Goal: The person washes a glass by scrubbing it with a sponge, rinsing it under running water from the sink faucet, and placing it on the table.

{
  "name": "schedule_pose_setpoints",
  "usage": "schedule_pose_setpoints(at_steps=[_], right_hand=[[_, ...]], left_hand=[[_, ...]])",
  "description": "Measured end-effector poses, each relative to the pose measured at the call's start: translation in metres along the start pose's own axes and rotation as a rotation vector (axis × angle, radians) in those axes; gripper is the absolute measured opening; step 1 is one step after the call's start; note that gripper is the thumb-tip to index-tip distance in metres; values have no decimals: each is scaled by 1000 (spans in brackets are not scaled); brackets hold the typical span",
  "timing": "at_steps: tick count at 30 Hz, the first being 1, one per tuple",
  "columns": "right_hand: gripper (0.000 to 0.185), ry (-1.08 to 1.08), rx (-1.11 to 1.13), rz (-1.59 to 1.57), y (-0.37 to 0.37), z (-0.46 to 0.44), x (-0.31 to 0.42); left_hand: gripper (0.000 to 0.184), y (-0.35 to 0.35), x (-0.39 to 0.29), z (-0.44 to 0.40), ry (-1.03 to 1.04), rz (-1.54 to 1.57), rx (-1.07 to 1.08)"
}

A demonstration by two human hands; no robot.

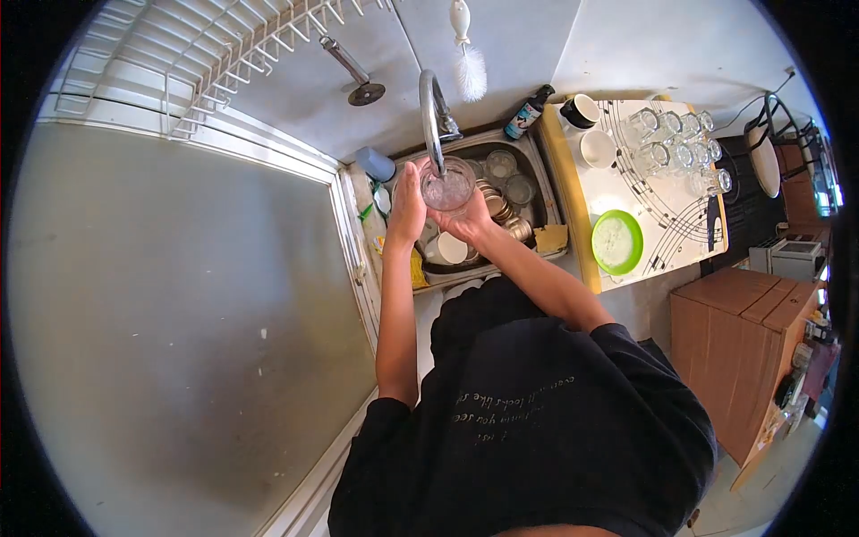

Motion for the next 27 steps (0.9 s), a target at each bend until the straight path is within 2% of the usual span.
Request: schedule_pose_setpoints(at_steps=[2,4,8,10,12,13,14,15,16,18,19,20,22,23,24,25,26,27], right_hand=[[73,43,82,-33,8,3,-2],[71,88,167,-66,12,4,-1],[63,-40,31,153,11,9,5],[60,-94,-9,272,4,12,20],[41,-131,-289,428,-40,5,55],[41,-143,-279,435,-33,8,58],[36,-230,-400,509,-34,15,65],[32,-320,-526,580,-33,24,70],[32,-337,-524,581,-30,30,68],[26,-597,-432,838,-18,39,72],[25,-651,-450,881,-18,37,72],[25,-667,-459,880,-19,36,71],[31,-1074,-433,1767,4,34,68],[31,-1084,-448,1769,16,36,58],[33,-1147,-419,1970,43,41,38],[36,-1204,-384,2171,59,41,23],[36,-1212,-399,2171,62,36,21],[37,-1212,-181,2250,66,30,11]], left_hand=[[75,1,-3,1,-32,58,-20],[74,3,-3,-1,28,69,-18],[71,0,2,-2,87,-32,-53],[72,1,14,10,-331,158,-53],[75,0,28,11,-366,212,-51],[73,0,38,13,-459,303,-55],[71,2,49,15,-555,394,-56],[71,3,60,13,-547,398,-42],[68,6,76,13,-628,460,-23],[60,15,98,17,-800,582,17],[55,18,104,21,-850,631,-61],[55,19,111,23,-857,635,-45],[55,28,140,18,-832,1041,191],[61,33,153,18,-788,1202,298],[61,36,156,22,-795,1205,310],[59,39,158,24,-780,1321,262],[56,42,159,25,-762,1434,212],[54,45,149,32,-844,1406,71]])
Point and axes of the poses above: each hand's wrist, its own z-axis away from the middle knuckle, its own y-axis out of the palm, x = y × z, the point moved 5 cm from there along -z, towards the middle knuckle, and after that the axes turned 9 degrees about -x, right-handed, at the moved point
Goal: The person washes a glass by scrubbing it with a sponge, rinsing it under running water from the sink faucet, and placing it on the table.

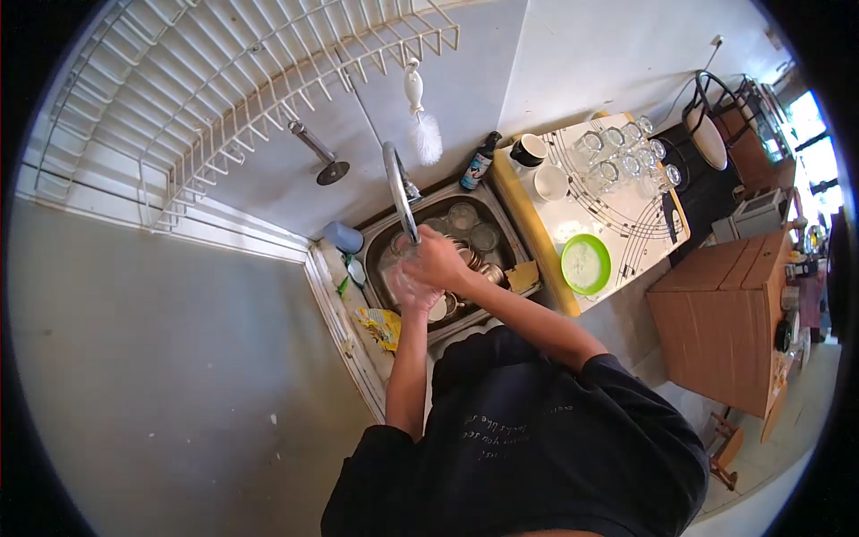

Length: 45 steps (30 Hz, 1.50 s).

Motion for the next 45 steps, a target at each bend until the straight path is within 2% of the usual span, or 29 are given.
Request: schedule_pose_setpoints(at_steps=[1,4,6,8,9,11,13,15,17,19,20,22,23,25,27,28,29,30,31,32,33,34,35,36,38,39,40,43,45], right_hand=[[38,-157,75,-28,5,1,8],[41,-180,91,-174,4,-7,3],[43,-194,105,-250,6,-5,2],[46,90,-4,-452,4,-1,-11],[46,90,-3,-448,7,1,-19],[45,342,-155,-832,10,10,-52],[36,444,-203,-910,-1,16,-52],[25,878,-246,-940,1,35,-75],[24,979,-231,-1042,6,48,-81],[27,1259,-263,-1279,8,59,-68],[32,1083,-111,-1463,20,63,-89],[33,1075,-170,-1583,25,66,-92],[33,1072,-223,-1692,25,67,-93],[34,1012,-237,-1641,8,65,-69],[32,939,-428,-1433,-8,60,-70],[29,814,-451,-1425,-14,54,-70],[29,816,-445,-1422,-16,50,-72],[25,680,-383,-1150,-26,40,-64],[23,542,-317,-880,-35,30,-55],[20,402,-246,-660,-39,19,-44],[20,403,-237,-662,-40,14,-33],[20,236,-216,-354,-44,4,-12],[20,67,-193,-47,-45,-4,10],[22,-13,-185,43,-44,-8,28],[22,9,-97,133,-27,-11,44],[23,36,-12,226,-17,-14,46],[23,-230,42,331,-3,-15,53],[20,-393,49,299,13,-12,65],[19,-298,106,272,16,-10,58]], left_hand=[[54,4,4,0,-13,0,-1],[66,2,3,-1,55,150,-95],[46,3,-3,2,27,83,-36],[45,-1,-7,3,87,20,-86],[44,-2,-12,2,149,-49,-132],[50,-11,-25,-9,95,-25,-127],[35,25,-36,5,277,-355,-239],[28,28,-50,-8,376,-518,-175],[34,78,-52,6,941,-1510,2],[37,103,-41,17,1001,-1622,93],[41,130,-29,33,1004,-1718,112],[54,152,-12,44,1117,-1968,201],[54,155,-10,45,1115,-1970,206],[58,161,-6,50,1122,-1919,268],[62,152,-12,48,1077,-1810,292],[64,139,-17,45,915,-1553,283],[66,125,-21,40,754,-1294,268],[61,103,-34,28,888,-1380,222],[61,101,-37,32,893,-1377,214],[57,85,-41,31,609,-1063,28],[56,70,-39,31,330,-736,-140],[52,67,-39,25,333,-545,-8],[52,58,-40,24,338,-541,-9],[51,49,-36,28,215,-410,-26],[53,10,-33,12,-9,-109,27],[53,12,-30,14,-5,-111,30],[56,19,-25,18,53,-40,19],[60,32,-11,35,181,42,-38],[59,17,-11,41,201,127,-76]])
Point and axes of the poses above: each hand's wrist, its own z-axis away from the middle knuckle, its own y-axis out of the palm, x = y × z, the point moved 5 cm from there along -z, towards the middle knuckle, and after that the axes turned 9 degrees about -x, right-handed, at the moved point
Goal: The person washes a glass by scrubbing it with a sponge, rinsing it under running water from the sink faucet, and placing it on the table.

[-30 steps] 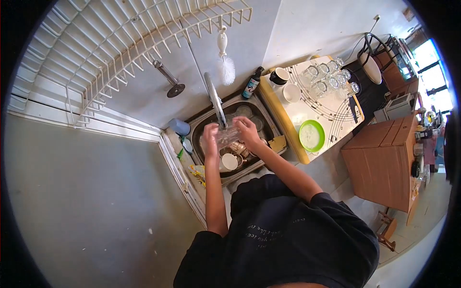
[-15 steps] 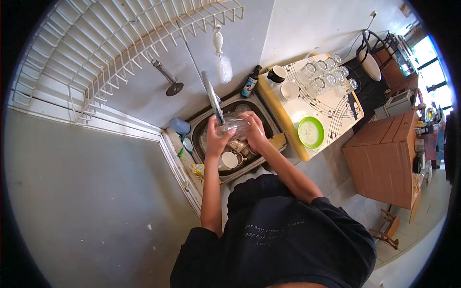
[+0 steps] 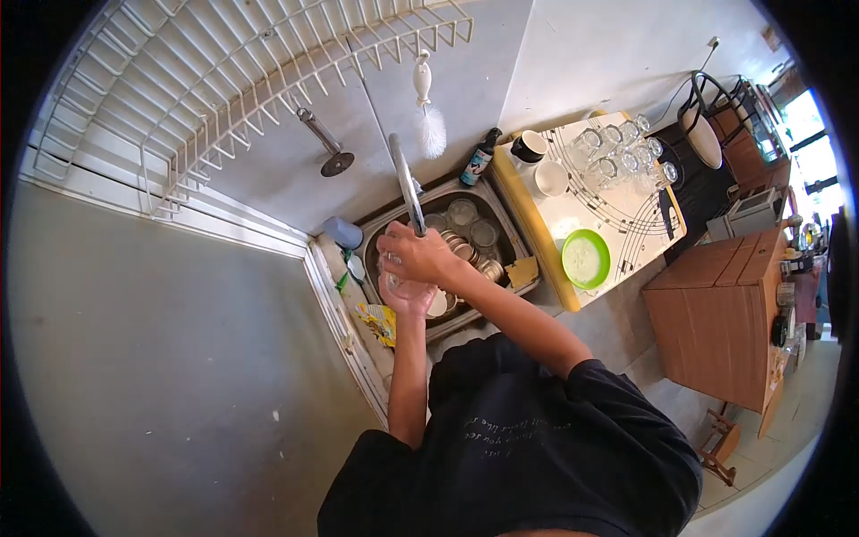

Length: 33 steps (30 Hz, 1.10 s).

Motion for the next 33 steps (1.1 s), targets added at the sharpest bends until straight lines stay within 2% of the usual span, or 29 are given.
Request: schedule_pose_setpoints(at_steps=[1,3,4,5,6,8,9,10,12,13,16,17,21,22,25,26,29,33], right_hand=[[20,78,-52,-92,4,3,-13],[21,145,-96,-187,16,11,-37],[21,423,-131,-416,24,20,-59],[21,705,-160,-642,35,34,-80],[21,703,-149,-646,35,39,-86],[30,1294,-182,-1358,49,61,-100],[30,1398,-161,-1638,51,62,-91],[30,1392,-155,-1643,51,63,-83],[31,1518,-378,-2051,49,67,-65],[31,1370,-212,-2192,59,68,-68],[31,1365,-185,-2150,55,74,-66],[36,1471,-267,-2151,49,69,-60],[43,1489,-253,-2141,49,72,-59],[43,1467,-270,-2157,52,73,-64],[33,1322,-63,-2341,56,75,-63],[33,1296,-102,-2358,54,74,-63],[29,1261,36,-2237,43,71,-59],[35,1152,44,-2154,25,74,-65]], left_hand=[[59,0,-5,1,3,2,-1],[61,-9,-23,3,72,-247,-221],[61,2,-26,9,80,-239,-221],[63,13,-34,16,172,-442,-246],[66,28,-40,27,262,-647,-273],[69,57,-40,43,295,-754,-216],[69,72,-36,48,366,-944,-125],[69,84,-32,49,434,-1135,-29],[67,88,-26,45,443,-1230,26],[67,89,-22,42,459,-1279,37],[66,93,-18,46,493,-1344,76],[67,89,-21,46,467,-1316,44],[71,91,-23,59,441,-1288,26],[71,94,-24,64,446,-1282,24],[65,93,-27,63,466,-1289,37],[63,91,-28,62,490,-1272,28],[61,93,-23,66,488,-1255,53],[63,87,-18,68,424,-1141,27]])
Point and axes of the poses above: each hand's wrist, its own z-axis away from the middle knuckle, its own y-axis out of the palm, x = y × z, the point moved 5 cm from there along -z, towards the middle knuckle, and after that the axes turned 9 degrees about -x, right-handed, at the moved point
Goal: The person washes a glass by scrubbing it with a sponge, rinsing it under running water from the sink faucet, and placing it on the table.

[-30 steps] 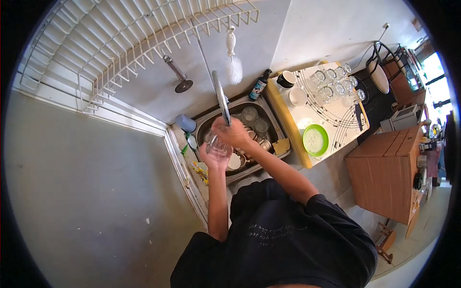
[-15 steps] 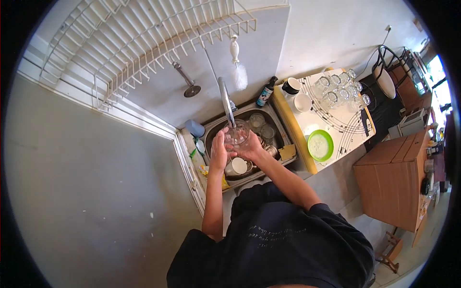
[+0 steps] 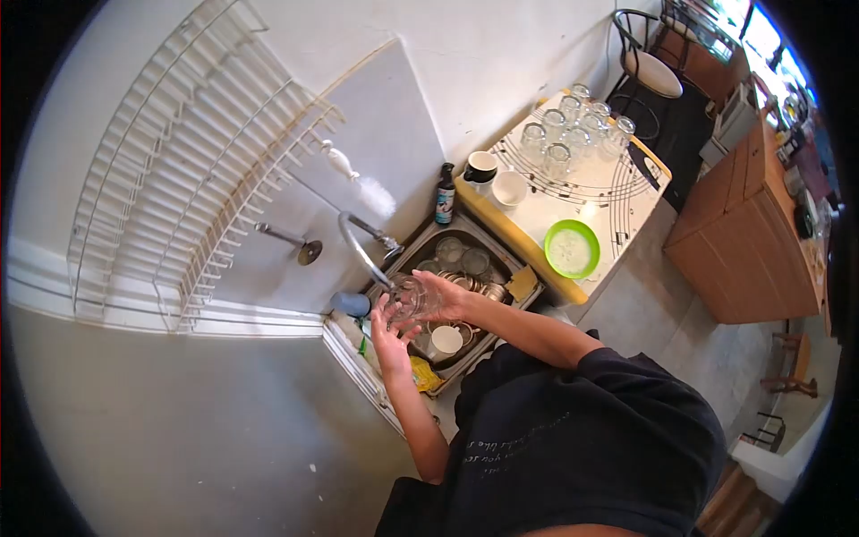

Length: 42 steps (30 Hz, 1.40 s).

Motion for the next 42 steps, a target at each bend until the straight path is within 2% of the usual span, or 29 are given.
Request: schedule_pose_setpoints(at_steps=[1,3,5,7,8,9,11,12,13,15,19,23,26,28,33,36,38,39,42], right_hand=[[35,-11,-3,-6,-4,3,5],[40,-91,-170,196,-16,8,19],[47,-191,-182,310,-30,4,30],[51,-269,-313,666,-30,8,44],[50,-288,-345,793,-28,11,50],[50,-292,-350,787,-28,11,55],[57,-695,-467,1591,-15,18,74],[62,-809,-453,1649,-10,23,76],[62,-807,-459,1646,-9,26,78],[61,-960,-294,1932,1,28,76],[65,-977,-199,2133,2,26,75],[64,-1075,-111,2197,1,37,84],[61,-1080,-181,2072,0,69,113],[59,-1160,-222,1750,-5,102,151],[58,-1272,-776,1497,-26,214,246],[56,-1416,-1096,1457,-49,282,295],[55,-1328,-1279,1325,-68,315,322],[57,-1380,-1367,1410,-78,329,334],[56,-1441,-1427,1480,-113,349,372]], left_hand=[[64,0,2,2,-49,45,-13],[65,-5,13,0,-92,55,-1],[63,-11,35,-3,-203,105,14],[66,-17,61,-6,-277,132,-3],[67,-24,80,-5,-410,212,-83],[68,-31,98,-3,-543,291,-167],[68,-38,121,3,-560,296,-206],[68,-38,128,9,-572,306,-249],[68,-37,133,13,-577,303,-247],[65,-36,141,21,-585,314,-283],[62,-31,146,27,-598,406,-323],[61,-21,143,23,-557,402,-363],[60,-15,135,23,-533,388,-382],[59,-10,133,23,-497,371,-375],[54,-1,134,25,-529,345,-399],[52,6,141,30,-562,327,-439],[52,17,140,31,-575,315,-455],[52,22,140,32,-583,304,-478],[52,36,138,33,-564,325,-477]])
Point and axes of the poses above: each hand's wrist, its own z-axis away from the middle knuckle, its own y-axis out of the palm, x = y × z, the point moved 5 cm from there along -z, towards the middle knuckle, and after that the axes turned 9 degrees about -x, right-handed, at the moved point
